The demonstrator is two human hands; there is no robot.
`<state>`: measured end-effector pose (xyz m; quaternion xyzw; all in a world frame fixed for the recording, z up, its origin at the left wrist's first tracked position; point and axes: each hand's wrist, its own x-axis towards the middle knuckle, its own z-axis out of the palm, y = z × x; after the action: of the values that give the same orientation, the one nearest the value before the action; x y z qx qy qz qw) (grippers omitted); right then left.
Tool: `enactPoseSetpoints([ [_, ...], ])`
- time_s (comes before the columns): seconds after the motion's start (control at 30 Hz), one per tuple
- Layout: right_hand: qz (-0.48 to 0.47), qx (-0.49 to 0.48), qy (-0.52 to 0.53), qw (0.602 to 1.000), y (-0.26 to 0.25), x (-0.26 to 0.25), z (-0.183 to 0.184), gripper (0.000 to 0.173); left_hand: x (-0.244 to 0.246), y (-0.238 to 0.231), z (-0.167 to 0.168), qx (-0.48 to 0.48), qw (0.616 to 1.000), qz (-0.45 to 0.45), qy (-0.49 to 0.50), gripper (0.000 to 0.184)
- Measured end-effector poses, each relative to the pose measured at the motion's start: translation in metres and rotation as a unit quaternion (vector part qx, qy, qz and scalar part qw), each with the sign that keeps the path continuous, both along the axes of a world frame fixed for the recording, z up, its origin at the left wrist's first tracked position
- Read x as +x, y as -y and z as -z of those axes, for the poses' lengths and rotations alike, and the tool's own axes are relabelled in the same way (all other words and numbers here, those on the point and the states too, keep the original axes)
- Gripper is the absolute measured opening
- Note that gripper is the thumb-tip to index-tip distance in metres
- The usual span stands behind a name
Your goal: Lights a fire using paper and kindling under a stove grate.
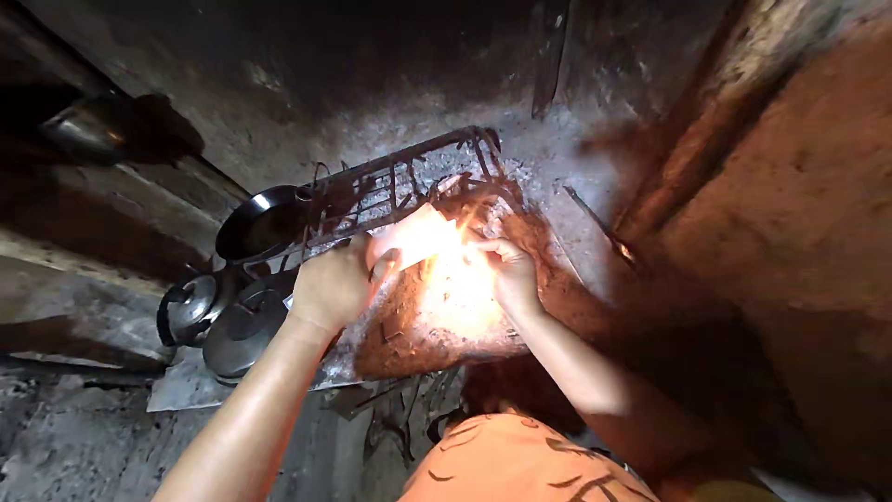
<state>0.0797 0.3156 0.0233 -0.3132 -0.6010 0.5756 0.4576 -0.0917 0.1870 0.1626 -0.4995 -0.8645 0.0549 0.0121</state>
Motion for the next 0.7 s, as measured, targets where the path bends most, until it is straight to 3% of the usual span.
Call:
enactPoseSetpoints([
  [0.27, 0.006, -0.025, -0.060, 0.998, -0.013, -0.012, -0.002, 0.009, 0.000, -0.009, -0.004, 0.008, 1.000, -0.004, -0.003, 0.065],
  [0.7, 0.011, 0.014, 0.025, 1.000, -0.009, -0.016, -0.008, 0.009, 0.005, -0.012, 0.000, -0.002, 0.999, 0.004, -0.048, 0.059],
])
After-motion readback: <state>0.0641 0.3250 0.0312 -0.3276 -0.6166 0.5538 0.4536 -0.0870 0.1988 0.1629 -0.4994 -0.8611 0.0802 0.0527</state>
